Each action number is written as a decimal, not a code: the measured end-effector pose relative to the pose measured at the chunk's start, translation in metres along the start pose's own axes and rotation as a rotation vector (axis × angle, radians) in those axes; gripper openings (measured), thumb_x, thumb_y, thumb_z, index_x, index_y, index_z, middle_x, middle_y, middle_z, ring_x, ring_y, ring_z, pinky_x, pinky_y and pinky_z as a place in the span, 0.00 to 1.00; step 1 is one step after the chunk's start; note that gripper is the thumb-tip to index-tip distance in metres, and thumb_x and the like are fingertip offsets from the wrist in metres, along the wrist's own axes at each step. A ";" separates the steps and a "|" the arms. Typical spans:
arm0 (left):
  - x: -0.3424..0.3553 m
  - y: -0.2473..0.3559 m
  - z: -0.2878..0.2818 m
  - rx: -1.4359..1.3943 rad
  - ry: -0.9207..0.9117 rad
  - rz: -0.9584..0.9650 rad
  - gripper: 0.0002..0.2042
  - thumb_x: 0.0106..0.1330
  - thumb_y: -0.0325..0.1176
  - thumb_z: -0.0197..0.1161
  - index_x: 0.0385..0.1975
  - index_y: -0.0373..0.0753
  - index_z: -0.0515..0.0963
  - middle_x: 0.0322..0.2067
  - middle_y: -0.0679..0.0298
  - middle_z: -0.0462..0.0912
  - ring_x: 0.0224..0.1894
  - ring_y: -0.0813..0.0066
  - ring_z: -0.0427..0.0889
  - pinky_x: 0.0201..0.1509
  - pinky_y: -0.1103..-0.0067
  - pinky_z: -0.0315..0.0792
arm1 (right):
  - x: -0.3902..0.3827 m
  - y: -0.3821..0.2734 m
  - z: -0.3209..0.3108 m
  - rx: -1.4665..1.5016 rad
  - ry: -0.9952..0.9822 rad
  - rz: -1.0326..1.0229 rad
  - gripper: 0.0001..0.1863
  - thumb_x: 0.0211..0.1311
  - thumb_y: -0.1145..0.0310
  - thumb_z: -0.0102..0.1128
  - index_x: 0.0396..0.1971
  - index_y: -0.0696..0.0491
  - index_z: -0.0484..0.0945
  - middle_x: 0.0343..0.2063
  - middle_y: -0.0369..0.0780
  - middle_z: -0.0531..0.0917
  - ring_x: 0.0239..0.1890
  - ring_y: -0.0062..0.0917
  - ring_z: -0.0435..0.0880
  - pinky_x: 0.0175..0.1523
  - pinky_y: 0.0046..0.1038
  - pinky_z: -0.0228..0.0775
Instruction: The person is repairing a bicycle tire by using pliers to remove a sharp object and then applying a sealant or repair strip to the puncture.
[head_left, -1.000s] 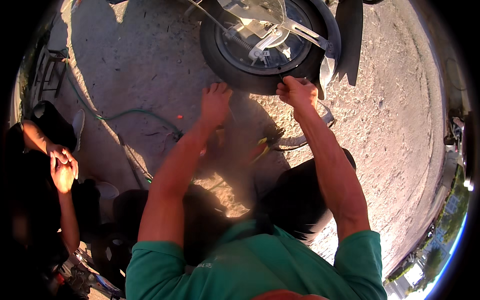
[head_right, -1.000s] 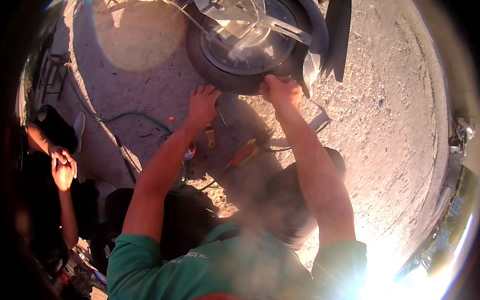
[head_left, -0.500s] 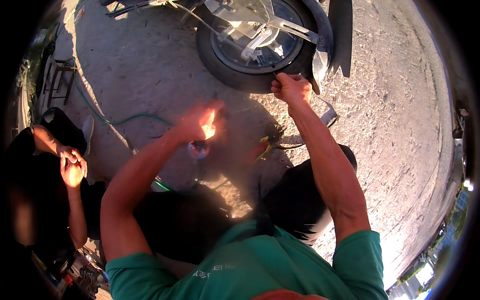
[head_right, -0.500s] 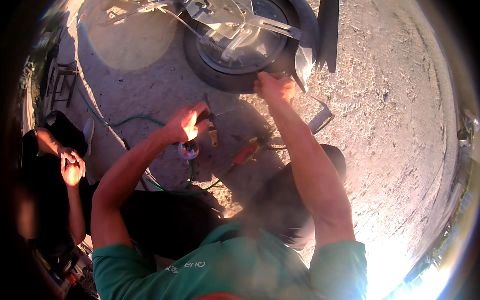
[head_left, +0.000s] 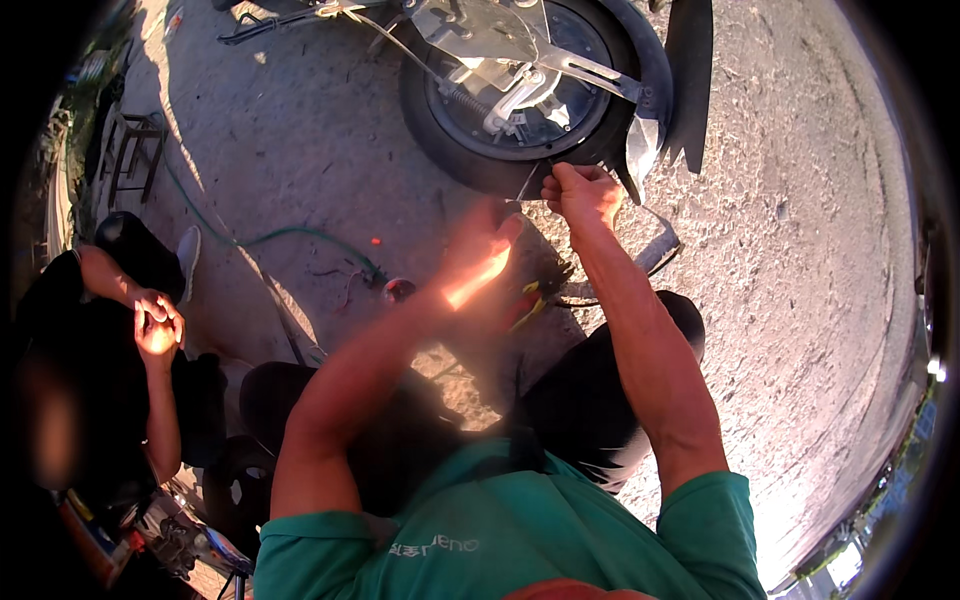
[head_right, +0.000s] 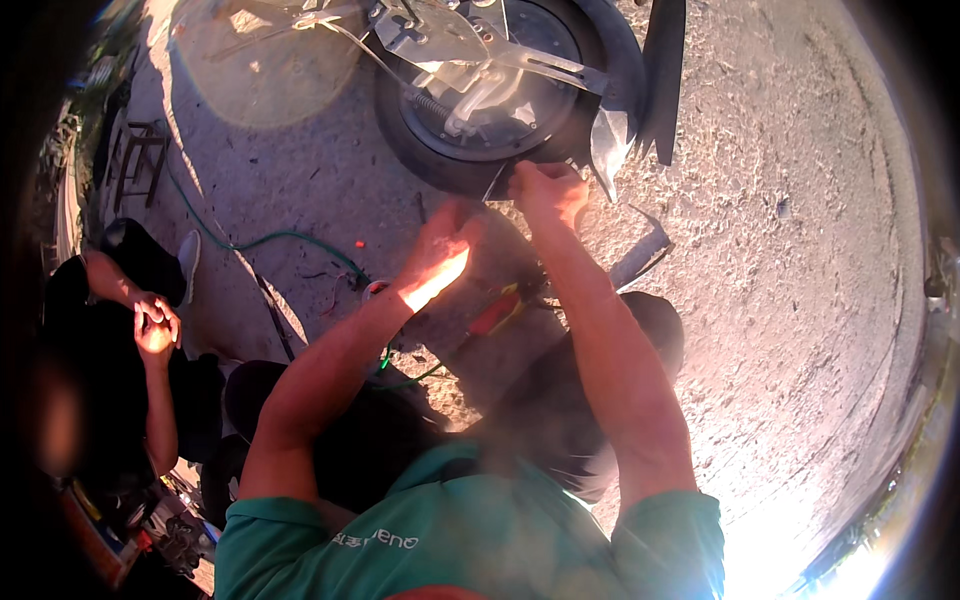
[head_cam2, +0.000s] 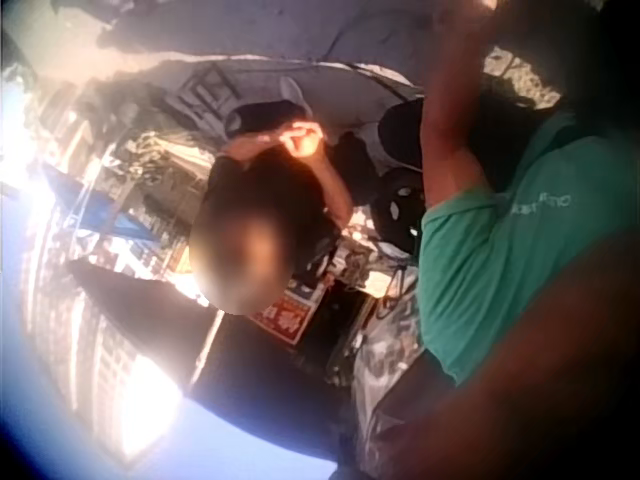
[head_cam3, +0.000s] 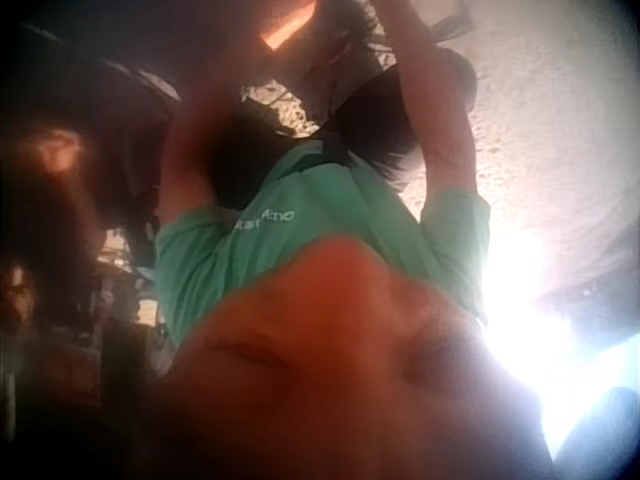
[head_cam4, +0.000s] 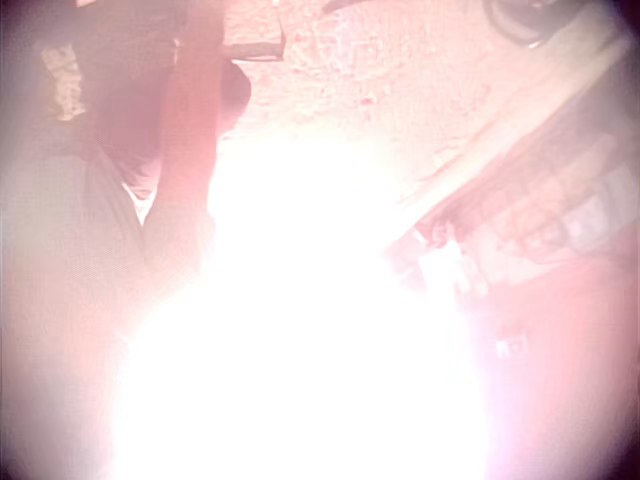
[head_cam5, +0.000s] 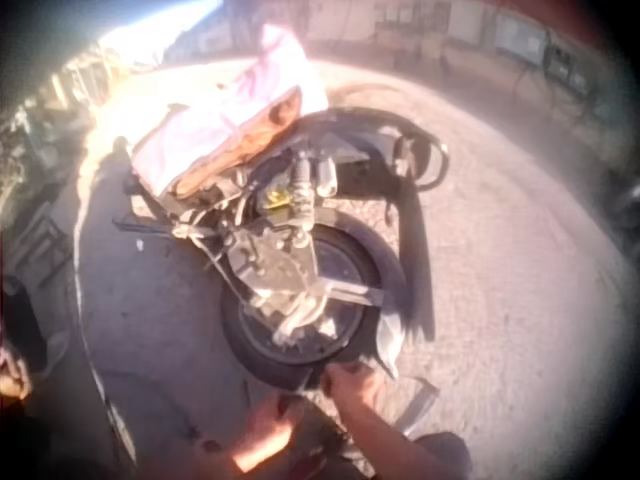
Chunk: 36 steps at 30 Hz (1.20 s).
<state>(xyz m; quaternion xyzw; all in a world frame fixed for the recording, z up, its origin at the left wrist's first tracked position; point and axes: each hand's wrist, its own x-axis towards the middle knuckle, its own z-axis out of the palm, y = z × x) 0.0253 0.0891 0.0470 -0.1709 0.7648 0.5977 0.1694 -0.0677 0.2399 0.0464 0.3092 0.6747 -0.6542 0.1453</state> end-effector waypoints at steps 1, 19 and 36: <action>0.004 -0.012 0.009 0.019 -0.038 -0.031 0.17 0.73 0.41 0.60 0.52 0.32 0.77 0.34 0.60 0.85 0.36 0.71 0.84 0.42 0.72 0.78 | -0.002 0.001 0.002 0.007 -0.007 -0.004 0.12 0.63 0.70 0.68 0.40 0.60 0.77 0.30 0.44 0.88 0.27 0.26 0.89 0.30 0.25 0.83; 0.048 -0.073 0.077 0.061 0.212 -0.150 0.15 0.66 0.37 0.64 0.47 0.35 0.83 0.40 0.46 0.88 0.46 0.47 0.88 0.49 0.63 0.80 | 0.002 0.006 -0.006 -0.172 0.064 -0.054 0.16 0.56 0.70 0.69 0.37 0.67 0.79 0.26 0.45 0.87 0.25 0.25 0.87 0.31 0.25 0.81; -0.001 -0.031 0.043 -0.472 -0.010 -0.348 0.08 0.64 0.32 0.66 0.39 0.35 0.80 0.22 0.61 0.81 0.20 0.73 0.78 0.20 0.72 0.68 | 0.005 0.011 0.009 -0.082 0.052 -0.077 0.13 0.58 0.72 0.70 0.35 0.66 0.80 0.27 0.47 0.88 0.26 0.27 0.89 0.32 0.25 0.83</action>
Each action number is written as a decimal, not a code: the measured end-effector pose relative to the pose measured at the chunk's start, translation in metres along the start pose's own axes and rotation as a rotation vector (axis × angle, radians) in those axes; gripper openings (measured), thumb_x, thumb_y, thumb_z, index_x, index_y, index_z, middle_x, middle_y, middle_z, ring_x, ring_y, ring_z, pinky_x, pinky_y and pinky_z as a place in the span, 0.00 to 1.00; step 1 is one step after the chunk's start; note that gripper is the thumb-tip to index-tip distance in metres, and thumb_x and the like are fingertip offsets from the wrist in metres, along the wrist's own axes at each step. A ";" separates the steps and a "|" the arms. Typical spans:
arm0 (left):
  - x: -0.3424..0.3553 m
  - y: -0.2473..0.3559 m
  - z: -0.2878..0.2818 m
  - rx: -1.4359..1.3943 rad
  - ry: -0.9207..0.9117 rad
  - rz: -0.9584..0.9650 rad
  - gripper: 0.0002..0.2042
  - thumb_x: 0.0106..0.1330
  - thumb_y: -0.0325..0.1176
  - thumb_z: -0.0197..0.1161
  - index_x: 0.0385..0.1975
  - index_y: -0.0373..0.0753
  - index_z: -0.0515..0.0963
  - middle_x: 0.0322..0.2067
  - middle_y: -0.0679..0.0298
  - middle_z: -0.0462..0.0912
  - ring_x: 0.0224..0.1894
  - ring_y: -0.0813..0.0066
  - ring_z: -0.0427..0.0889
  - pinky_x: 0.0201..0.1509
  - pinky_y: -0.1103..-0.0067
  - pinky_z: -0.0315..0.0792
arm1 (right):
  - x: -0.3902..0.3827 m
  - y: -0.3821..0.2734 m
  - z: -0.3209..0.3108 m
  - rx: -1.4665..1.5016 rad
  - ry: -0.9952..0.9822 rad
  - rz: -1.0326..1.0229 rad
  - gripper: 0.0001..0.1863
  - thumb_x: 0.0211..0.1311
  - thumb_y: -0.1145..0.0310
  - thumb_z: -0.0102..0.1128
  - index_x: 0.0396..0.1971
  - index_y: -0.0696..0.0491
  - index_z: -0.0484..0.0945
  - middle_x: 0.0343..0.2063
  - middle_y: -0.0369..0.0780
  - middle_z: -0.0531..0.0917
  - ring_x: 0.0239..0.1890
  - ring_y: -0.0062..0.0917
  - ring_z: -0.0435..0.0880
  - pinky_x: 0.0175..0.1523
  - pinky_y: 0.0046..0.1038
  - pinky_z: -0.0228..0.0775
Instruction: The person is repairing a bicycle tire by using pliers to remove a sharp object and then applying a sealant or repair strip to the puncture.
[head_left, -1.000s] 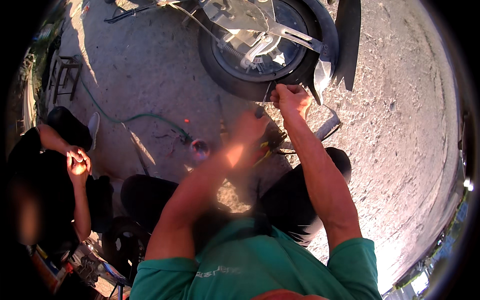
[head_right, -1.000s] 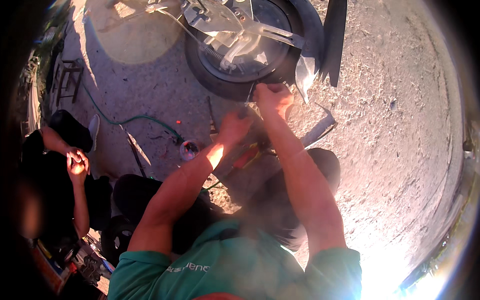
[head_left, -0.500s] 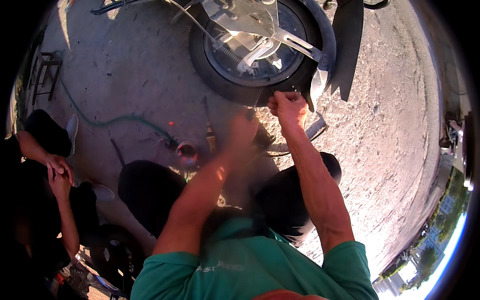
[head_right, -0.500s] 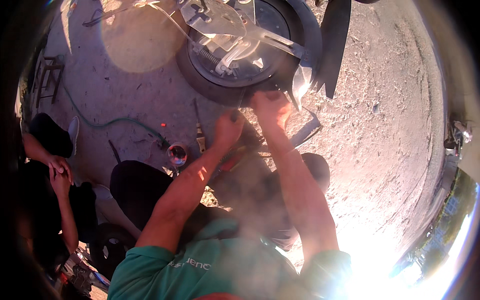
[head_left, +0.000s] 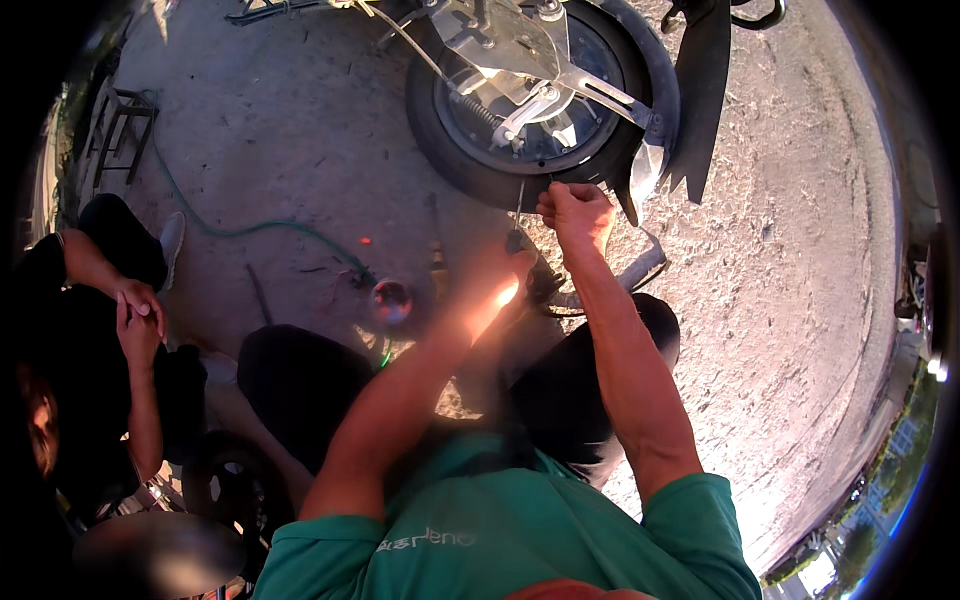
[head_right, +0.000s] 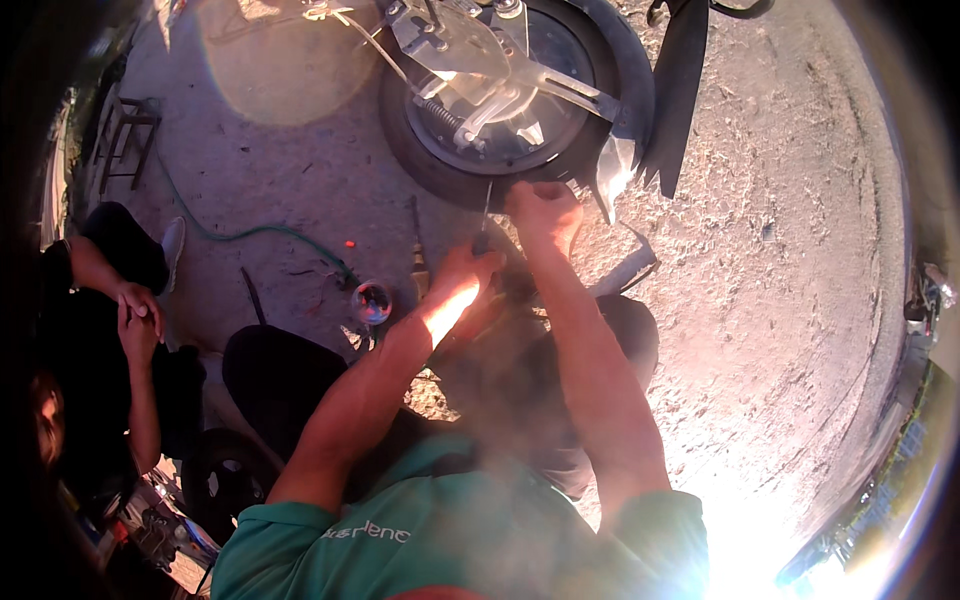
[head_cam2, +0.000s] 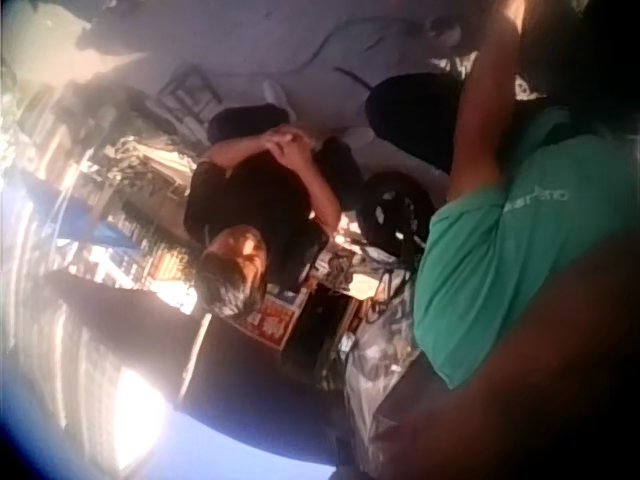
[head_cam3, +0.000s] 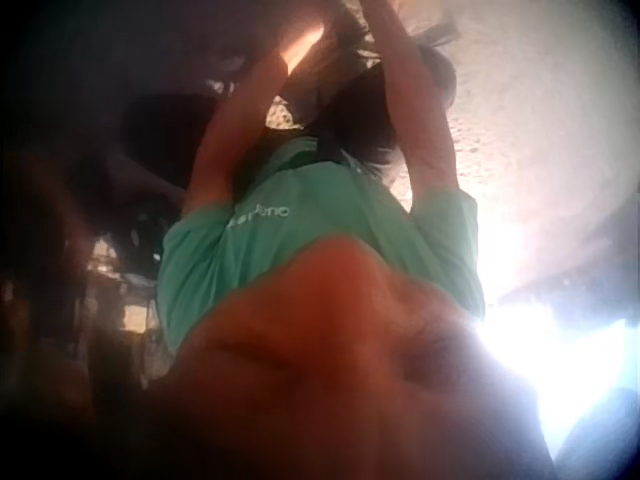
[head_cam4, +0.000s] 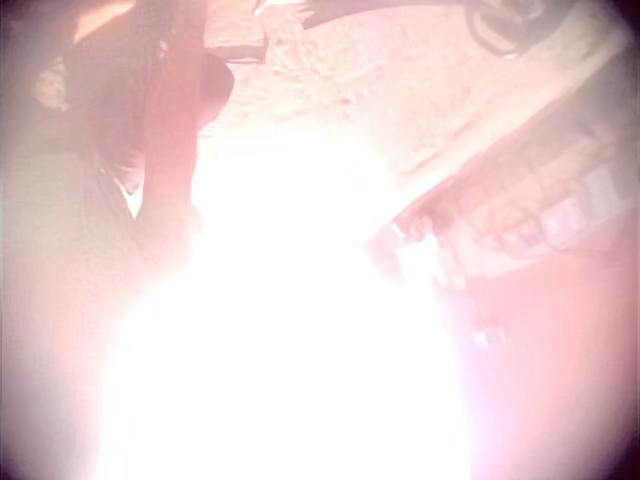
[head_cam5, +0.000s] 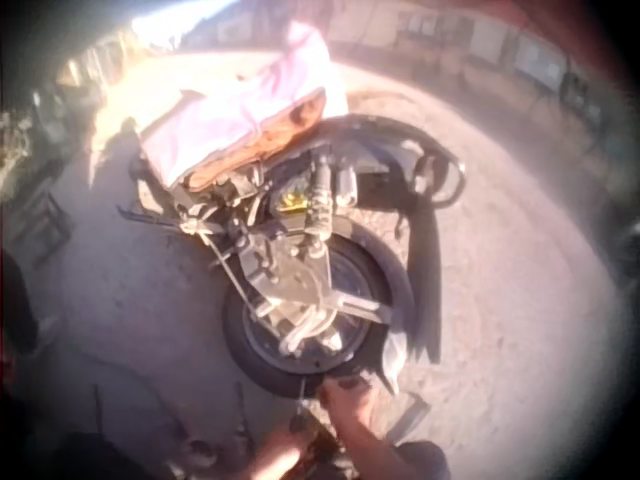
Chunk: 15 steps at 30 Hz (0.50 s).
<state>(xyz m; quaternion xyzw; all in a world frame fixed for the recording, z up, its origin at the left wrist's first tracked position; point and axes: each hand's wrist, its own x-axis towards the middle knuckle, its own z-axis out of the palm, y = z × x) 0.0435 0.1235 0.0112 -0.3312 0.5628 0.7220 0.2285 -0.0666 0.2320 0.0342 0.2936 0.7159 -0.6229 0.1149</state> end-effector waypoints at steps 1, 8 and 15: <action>0.000 0.003 -0.005 -0.054 -0.017 -0.026 0.08 0.65 0.32 0.66 0.39 0.35 0.80 0.22 0.62 0.80 0.19 0.73 0.78 0.19 0.71 0.68 | -0.002 0.001 0.003 0.042 0.013 0.000 0.13 0.55 0.73 0.71 0.33 0.69 0.81 0.25 0.47 0.88 0.25 0.27 0.89 0.32 0.26 0.84; 0.014 0.003 0.003 0.157 0.102 -0.035 0.10 0.67 0.34 0.62 0.39 0.32 0.81 0.23 0.55 0.83 0.19 0.66 0.81 0.21 0.67 0.72 | 0.020 0.030 -0.004 -0.148 0.000 -0.042 0.14 0.62 0.69 0.69 0.39 0.63 0.78 0.29 0.46 0.88 0.27 0.27 0.89 0.31 0.25 0.83; 0.071 -0.059 0.033 0.467 0.419 0.306 0.19 0.68 0.42 0.63 0.48 0.31 0.82 0.37 0.41 0.87 0.43 0.42 0.88 0.46 0.59 0.79 | 0.006 0.010 -0.005 -0.122 -0.013 -0.031 0.16 0.62 0.67 0.69 0.41 0.65 0.78 0.32 0.47 0.88 0.29 0.26 0.89 0.32 0.24 0.82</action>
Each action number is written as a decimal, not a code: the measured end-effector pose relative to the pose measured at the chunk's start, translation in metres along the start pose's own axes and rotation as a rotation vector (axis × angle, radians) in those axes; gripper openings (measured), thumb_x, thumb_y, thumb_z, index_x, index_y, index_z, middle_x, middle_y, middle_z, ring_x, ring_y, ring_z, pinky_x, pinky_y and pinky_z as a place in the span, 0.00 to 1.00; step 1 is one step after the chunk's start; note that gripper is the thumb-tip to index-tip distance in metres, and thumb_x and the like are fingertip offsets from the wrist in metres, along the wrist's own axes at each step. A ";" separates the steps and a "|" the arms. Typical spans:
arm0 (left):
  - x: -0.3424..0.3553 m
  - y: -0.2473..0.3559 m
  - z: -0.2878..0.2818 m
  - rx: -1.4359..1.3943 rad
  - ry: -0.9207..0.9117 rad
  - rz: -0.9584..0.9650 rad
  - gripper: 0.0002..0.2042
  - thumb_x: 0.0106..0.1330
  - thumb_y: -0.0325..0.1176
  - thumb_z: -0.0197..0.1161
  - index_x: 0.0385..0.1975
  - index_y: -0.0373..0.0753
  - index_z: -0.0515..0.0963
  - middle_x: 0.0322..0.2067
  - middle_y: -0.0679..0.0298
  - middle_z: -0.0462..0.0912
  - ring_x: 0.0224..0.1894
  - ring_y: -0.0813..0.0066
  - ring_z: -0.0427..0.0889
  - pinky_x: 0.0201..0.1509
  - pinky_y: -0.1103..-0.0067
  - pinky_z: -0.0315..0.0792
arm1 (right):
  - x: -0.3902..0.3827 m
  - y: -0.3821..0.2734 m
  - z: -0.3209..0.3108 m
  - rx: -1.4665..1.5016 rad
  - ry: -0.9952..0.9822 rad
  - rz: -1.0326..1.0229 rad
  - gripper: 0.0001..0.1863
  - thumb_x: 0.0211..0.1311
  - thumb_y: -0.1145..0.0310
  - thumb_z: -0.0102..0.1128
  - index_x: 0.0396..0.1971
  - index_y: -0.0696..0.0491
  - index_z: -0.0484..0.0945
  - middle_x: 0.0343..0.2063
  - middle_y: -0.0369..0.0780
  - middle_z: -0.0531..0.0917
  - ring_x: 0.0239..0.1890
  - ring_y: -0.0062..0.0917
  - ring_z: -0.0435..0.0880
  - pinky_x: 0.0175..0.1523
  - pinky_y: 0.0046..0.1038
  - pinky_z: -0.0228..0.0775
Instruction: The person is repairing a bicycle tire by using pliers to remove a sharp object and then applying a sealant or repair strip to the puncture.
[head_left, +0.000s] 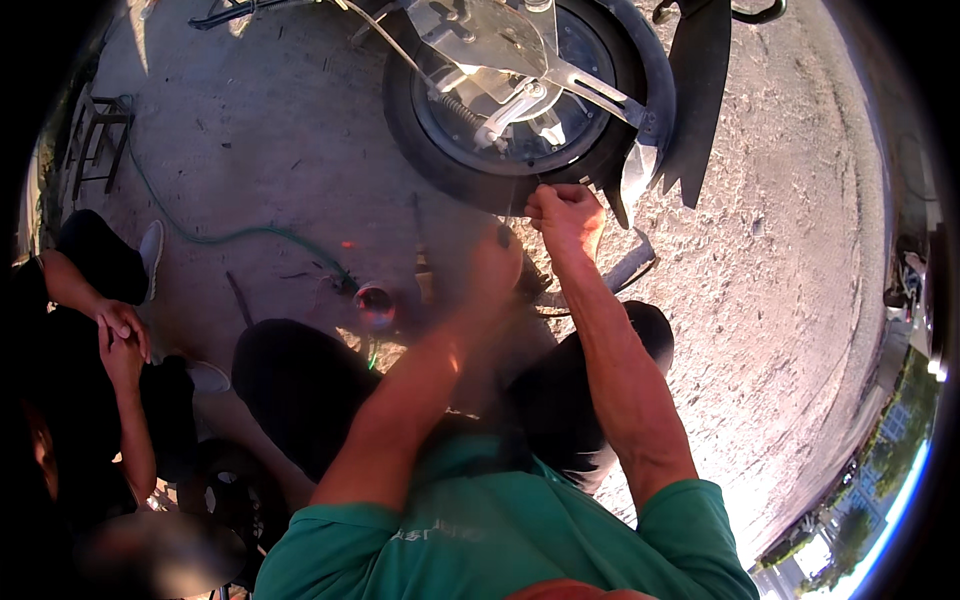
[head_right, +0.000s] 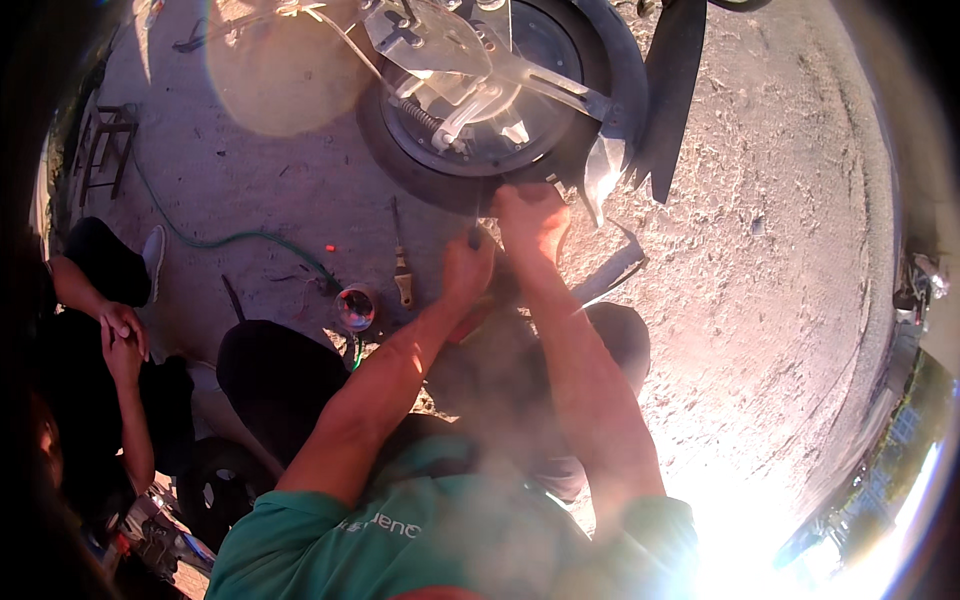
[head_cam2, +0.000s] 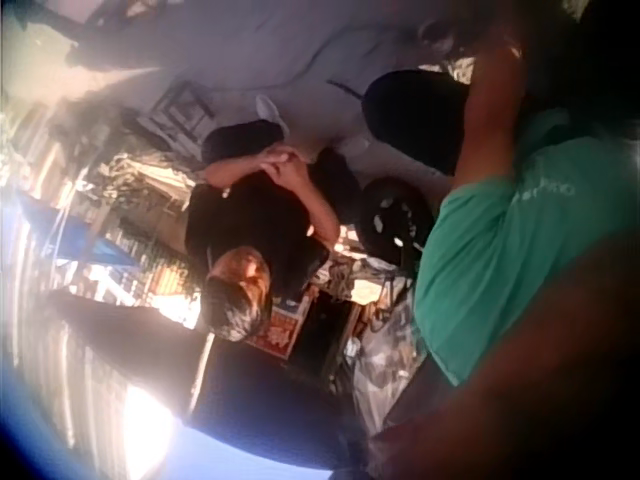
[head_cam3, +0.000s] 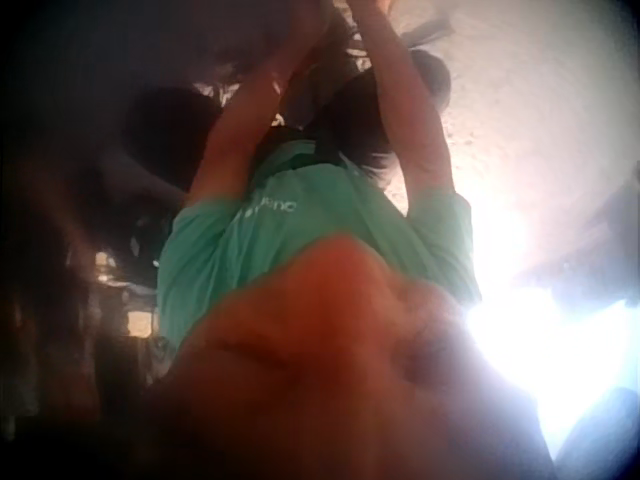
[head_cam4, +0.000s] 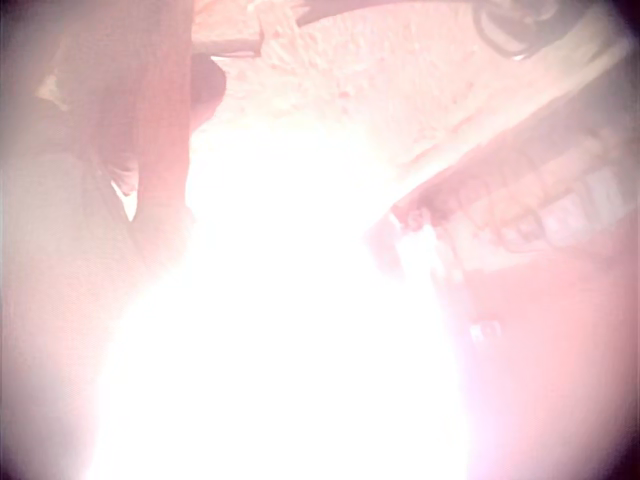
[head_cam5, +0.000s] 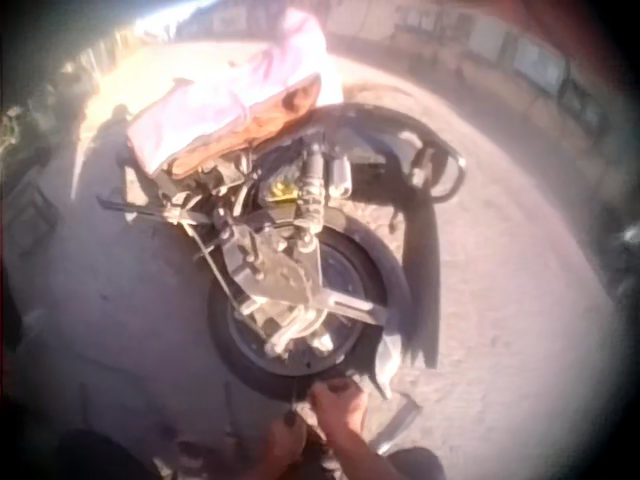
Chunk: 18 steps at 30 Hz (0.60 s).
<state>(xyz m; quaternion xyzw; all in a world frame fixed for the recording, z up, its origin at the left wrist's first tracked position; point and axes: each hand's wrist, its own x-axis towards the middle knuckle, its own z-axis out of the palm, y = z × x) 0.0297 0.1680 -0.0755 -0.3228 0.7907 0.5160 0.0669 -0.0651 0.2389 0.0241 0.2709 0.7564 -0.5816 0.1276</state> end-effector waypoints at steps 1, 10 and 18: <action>0.003 -0.006 0.004 -0.008 0.003 -0.029 0.19 0.68 0.42 0.64 0.48 0.32 0.82 0.39 0.41 0.87 0.45 0.41 0.87 0.47 0.59 0.79 | -0.005 -0.007 0.000 0.012 -0.032 0.022 0.16 0.62 0.67 0.68 0.42 0.65 0.78 0.32 0.47 0.89 0.29 0.27 0.90 0.33 0.25 0.82; 0.006 0.001 -0.021 -0.055 -0.011 0.028 0.16 0.67 0.40 0.63 0.48 0.36 0.83 0.41 0.40 0.86 0.47 0.38 0.85 0.50 0.56 0.79 | -0.013 -0.024 0.013 0.119 -0.070 0.184 0.20 0.67 0.68 0.65 0.52 0.65 0.74 0.39 0.48 0.88 0.36 0.32 0.91 0.36 0.28 0.84; 0.001 0.003 -0.006 -0.154 -0.067 0.057 0.15 0.66 0.37 0.62 0.45 0.33 0.81 0.38 0.38 0.85 0.46 0.36 0.84 0.49 0.53 0.78 | 0.034 0.028 -0.006 -0.267 -0.139 -0.127 0.19 0.65 0.70 0.64 0.49 0.67 0.75 0.40 0.49 0.89 0.35 0.32 0.91 0.35 0.28 0.84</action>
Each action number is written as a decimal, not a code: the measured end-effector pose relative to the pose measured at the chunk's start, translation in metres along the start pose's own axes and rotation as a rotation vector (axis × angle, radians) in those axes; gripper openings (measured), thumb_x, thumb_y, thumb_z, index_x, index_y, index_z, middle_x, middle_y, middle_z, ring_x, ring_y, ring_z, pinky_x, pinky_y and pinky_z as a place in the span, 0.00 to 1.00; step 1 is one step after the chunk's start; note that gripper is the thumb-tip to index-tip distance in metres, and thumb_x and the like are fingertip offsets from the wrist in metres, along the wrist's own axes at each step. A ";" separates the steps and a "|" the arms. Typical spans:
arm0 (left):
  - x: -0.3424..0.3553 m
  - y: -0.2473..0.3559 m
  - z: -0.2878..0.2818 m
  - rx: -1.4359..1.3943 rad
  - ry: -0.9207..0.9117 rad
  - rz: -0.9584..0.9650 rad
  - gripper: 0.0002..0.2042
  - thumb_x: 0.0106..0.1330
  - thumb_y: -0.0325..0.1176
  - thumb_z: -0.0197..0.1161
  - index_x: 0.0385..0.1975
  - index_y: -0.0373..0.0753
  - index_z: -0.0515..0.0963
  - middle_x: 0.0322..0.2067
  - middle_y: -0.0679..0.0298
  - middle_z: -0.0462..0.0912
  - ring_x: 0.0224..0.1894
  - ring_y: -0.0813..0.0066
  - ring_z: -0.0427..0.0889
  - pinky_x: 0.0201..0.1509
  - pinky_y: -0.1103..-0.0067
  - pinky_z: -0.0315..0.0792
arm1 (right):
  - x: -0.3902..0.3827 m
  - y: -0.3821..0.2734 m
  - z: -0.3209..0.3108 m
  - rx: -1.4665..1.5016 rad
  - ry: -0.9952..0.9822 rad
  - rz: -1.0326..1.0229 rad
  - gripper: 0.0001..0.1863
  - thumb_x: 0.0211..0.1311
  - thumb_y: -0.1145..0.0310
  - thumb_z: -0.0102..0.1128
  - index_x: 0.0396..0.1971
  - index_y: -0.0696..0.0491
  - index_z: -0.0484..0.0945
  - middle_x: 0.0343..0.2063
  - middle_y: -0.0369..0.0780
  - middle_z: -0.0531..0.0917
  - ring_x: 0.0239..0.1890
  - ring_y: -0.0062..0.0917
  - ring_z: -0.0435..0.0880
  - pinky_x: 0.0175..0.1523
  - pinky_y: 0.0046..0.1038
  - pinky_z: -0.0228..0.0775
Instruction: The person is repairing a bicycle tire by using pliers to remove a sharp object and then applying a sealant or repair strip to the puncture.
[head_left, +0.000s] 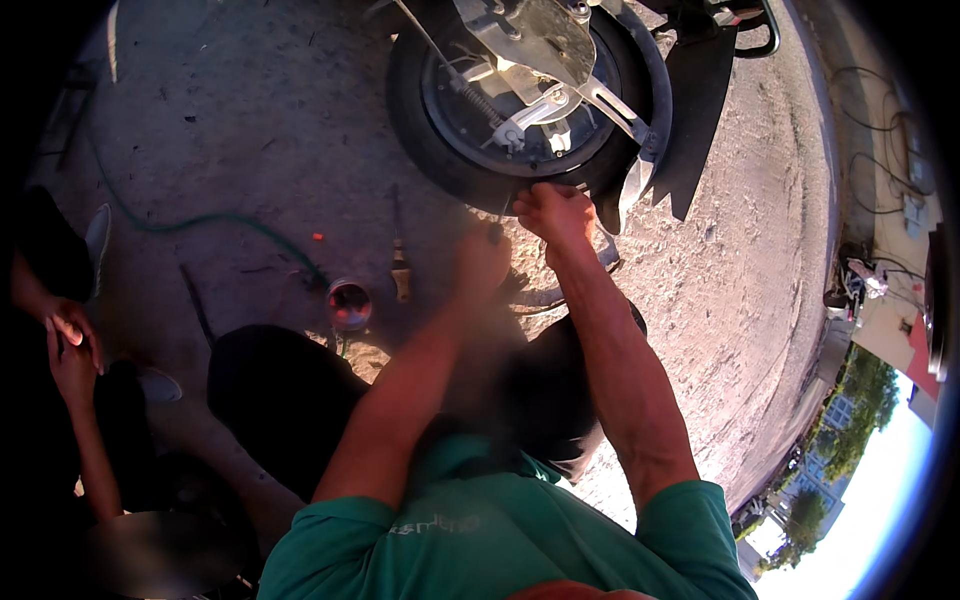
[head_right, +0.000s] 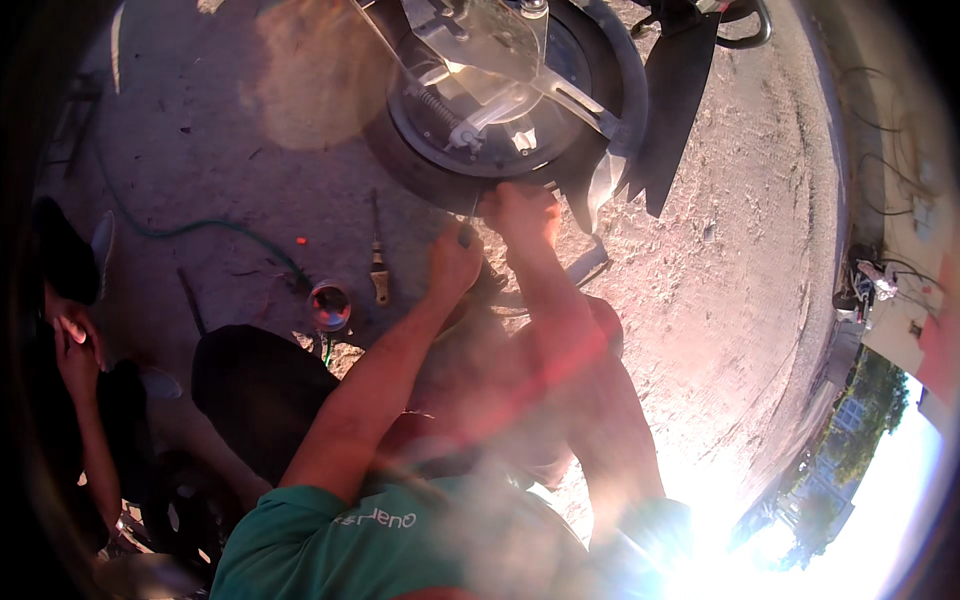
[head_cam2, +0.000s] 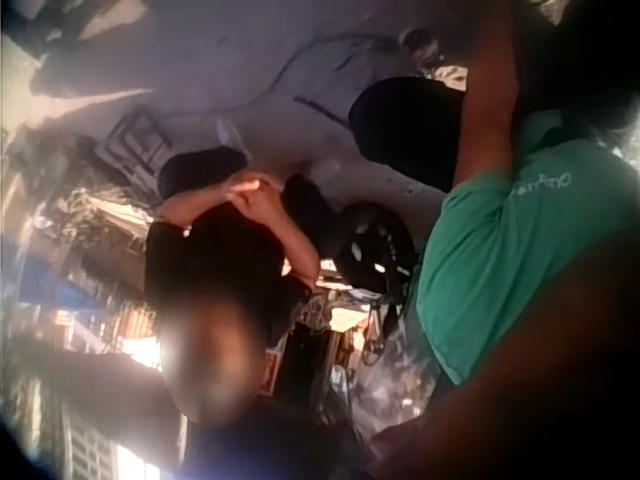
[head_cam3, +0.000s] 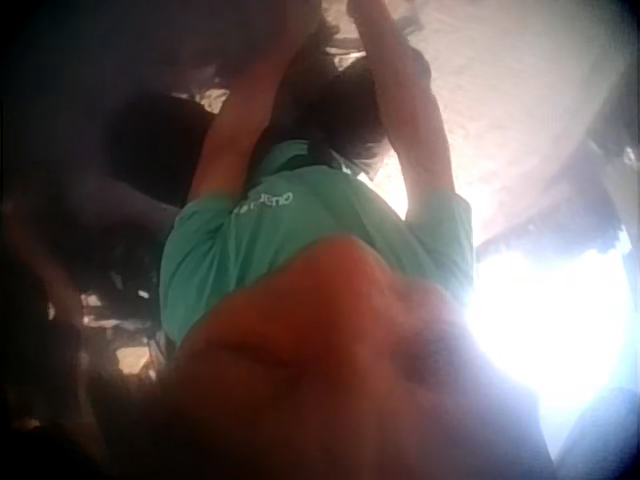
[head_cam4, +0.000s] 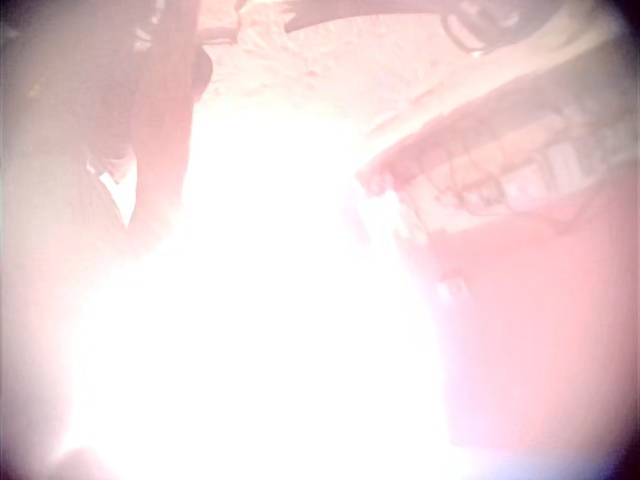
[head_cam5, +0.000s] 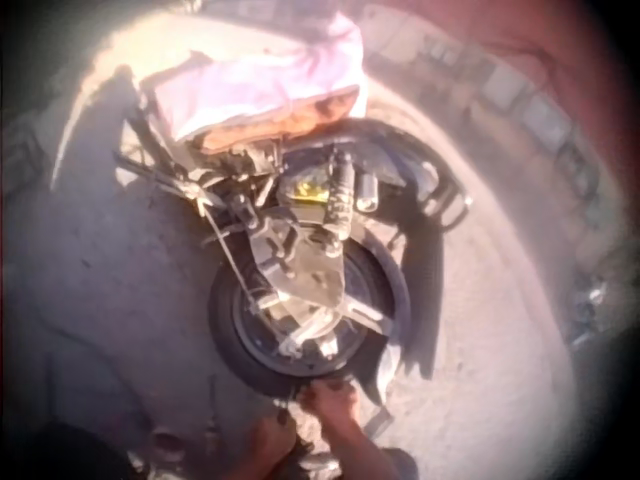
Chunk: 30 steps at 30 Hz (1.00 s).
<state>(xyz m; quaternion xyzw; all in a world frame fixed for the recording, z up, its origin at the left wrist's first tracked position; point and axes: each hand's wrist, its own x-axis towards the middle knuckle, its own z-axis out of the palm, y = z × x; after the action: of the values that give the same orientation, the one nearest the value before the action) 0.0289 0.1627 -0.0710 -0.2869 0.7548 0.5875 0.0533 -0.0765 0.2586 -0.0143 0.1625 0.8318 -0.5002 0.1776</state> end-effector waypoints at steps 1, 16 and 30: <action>0.000 -0.001 0.004 0.006 0.004 -0.013 0.15 0.66 0.37 0.62 0.45 0.33 0.81 0.38 0.38 0.85 0.46 0.36 0.84 0.49 0.53 0.78 | 0.003 0.003 -0.002 -0.087 -0.014 -0.066 0.18 0.65 0.70 0.64 0.48 0.67 0.76 0.40 0.49 0.89 0.35 0.32 0.91 0.35 0.28 0.84; 0.001 0.002 0.004 0.012 0.008 -0.034 0.15 0.64 0.36 0.63 0.45 0.33 0.82 0.41 0.40 0.86 0.46 0.37 0.85 0.50 0.54 0.78 | -0.012 -0.056 -0.006 -0.419 -0.001 -0.011 0.18 0.64 0.64 0.64 0.39 0.67 0.81 0.33 0.44 0.90 0.30 0.27 0.91 0.33 0.24 0.83; 0.014 -0.023 0.018 0.069 0.009 -0.030 0.18 0.65 0.38 0.62 0.51 0.37 0.81 0.40 0.41 0.87 0.45 0.39 0.86 0.49 0.55 0.80 | -0.004 -0.064 -0.017 -0.305 -0.067 0.223 0.17 0.63 0.65 0.69 0.39 0.67 0.81 0.32 0.45 0.89 0.29 0.26 0.90 0.32 0.24 0.83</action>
<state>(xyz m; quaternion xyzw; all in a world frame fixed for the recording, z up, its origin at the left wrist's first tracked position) 0.0238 0.1711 -0.1019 -0.2986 0.7705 0.5590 0.0685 -0.1038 0.2444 0.0449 0.2081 0.8684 -0.3509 0.2819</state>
